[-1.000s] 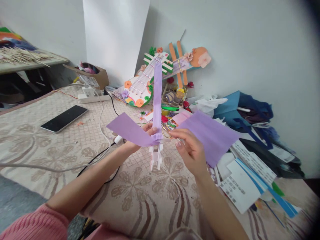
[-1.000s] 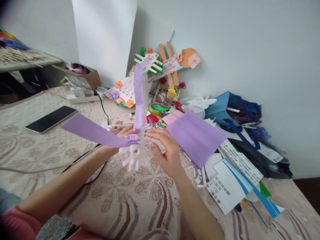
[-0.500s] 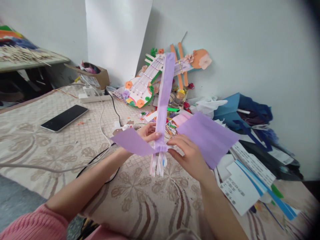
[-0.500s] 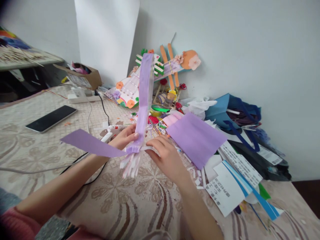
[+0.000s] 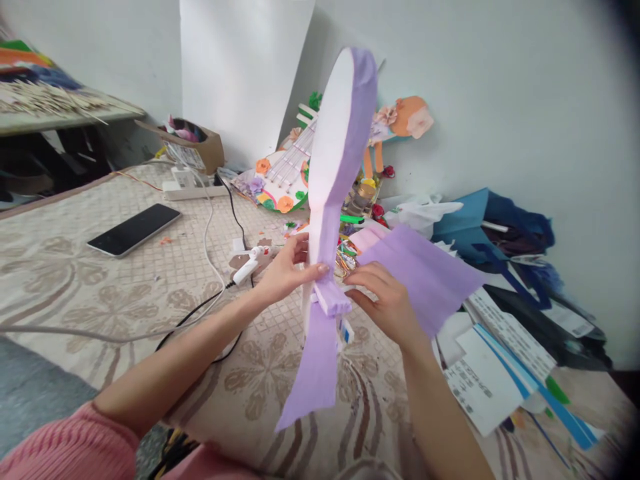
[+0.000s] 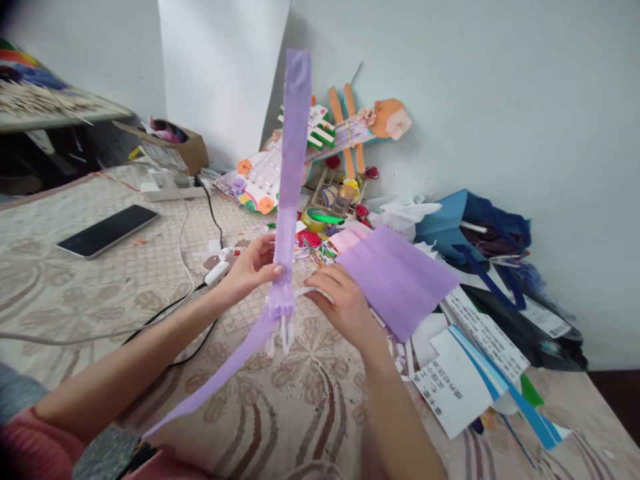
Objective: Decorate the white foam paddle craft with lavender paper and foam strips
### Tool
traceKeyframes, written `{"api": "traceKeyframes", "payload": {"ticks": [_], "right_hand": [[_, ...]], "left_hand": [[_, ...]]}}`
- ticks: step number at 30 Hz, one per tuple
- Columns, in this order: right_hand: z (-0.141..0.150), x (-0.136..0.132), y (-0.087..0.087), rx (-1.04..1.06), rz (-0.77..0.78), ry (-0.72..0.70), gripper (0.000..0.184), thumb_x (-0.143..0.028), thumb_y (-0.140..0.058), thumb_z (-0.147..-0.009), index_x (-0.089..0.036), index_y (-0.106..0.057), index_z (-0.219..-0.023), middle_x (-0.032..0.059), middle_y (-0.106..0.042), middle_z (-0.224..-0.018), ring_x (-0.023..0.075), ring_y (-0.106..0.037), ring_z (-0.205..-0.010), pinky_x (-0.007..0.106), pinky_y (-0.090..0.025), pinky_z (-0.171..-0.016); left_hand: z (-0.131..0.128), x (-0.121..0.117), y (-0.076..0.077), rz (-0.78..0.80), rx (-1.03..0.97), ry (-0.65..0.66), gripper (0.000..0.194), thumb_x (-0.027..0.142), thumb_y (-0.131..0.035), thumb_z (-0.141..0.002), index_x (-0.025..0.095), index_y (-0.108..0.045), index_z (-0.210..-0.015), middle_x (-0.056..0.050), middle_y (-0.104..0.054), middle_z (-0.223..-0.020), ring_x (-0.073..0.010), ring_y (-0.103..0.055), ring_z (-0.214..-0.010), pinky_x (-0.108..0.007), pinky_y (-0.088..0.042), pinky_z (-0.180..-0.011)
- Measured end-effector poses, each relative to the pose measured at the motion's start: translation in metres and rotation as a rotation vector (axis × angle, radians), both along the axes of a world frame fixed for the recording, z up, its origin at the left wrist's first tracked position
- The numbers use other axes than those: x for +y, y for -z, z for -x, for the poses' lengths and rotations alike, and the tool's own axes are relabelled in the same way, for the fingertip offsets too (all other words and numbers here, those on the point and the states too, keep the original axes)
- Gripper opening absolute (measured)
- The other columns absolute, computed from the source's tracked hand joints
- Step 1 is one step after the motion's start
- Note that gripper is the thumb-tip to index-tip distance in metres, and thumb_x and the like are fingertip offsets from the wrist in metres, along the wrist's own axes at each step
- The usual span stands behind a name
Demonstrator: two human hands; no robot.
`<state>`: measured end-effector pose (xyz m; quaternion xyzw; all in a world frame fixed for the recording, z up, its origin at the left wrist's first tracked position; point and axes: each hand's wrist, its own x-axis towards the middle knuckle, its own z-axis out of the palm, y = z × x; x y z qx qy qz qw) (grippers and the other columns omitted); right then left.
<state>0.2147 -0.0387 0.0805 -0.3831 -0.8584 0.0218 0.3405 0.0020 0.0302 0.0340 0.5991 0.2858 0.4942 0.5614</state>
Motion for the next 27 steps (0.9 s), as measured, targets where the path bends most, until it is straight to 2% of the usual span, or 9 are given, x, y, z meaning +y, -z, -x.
{"api": "traceKeyframes", "payload": {"ticks": [5, 11, 17, 27], "right_hand": [[-0.014, 0.018, 0.015, 0.080, 0.061, -0.023, 0.007, -0.025, -0.062, -0.093, -0.023, -0.067, -0.097, 0.0063, -0.071, -0.094, 0.0210, -0.066, -0.093, 0.037, -0.054, -0.084], [-0.019, 0.030, 0.037, 0.148, 0.087, -0.036, 0.010, -0.030, -0.063, -0.093, -0.023, -0.069, -0.097, 0.0069, -0.072, -0.094, 0.0207, -0.068, -0.092, 0.037, -0.056, -0.083], [-0.016, 0.029, 0.039, 0.105, 0.043, -0.051, 0.012, -0.030, -0.062, -0.093, -0.024, -0.070, -0.100, 0.0077, -0.071, -0.099, 0.0217, -0.067, -0.096, 0.038, -0.056, -0.084], [-0.024, 0.034, 0.045, 0.095, -0.103, -0.027, 0.014, -0.024, -0.063, -0.092, -0.024, -0.071, -0.103, 0.0084, -0.073, -0.095, 0.0228, -0.068, -0.090, 0.041, -0.057, -0.078]], "left_hand": [[0.001, -0.001, 0.006, -0.110, 0.134, -0.174, 0.081, 0.047, -0.082, -0.069, 0.018, -0.040, -0.133, -0.016, -0.057, -0.129, -0.0289, -0.058, -0.113, -0.047, -0.045, -0.099], [0.000, -0.010, -0.003, -0.208, 0.242, -0.314, 0.085, 0.046, -0.085, -0.064, 0.019, -0.040, -0.130, -0.016, -0.053, -0.131, -0.0321, -0.053, -0.117, -0.049, -0.041, -0.102], [0.000, -0.012, -0.008, -0.196, 0.303, -0.320, 0.084, 0.046, -0.083, -0.064, 0.016, -0.040, -0.129, -0.017, -0.053, -0.131, -0.0325, -0.053, -0.117, -0.047, -0.042, -0.101], [-0.002, -0.012, 0.000, -0.221, 0.243, -0.385, 0.082, 0.047, -0.084, -0.064, 0.019, -0.039, -0.127, -0.014, -0.053, -0.127, -0.0291, -0.053, -0.114, -0.042, -0.042, -0.096]]}}
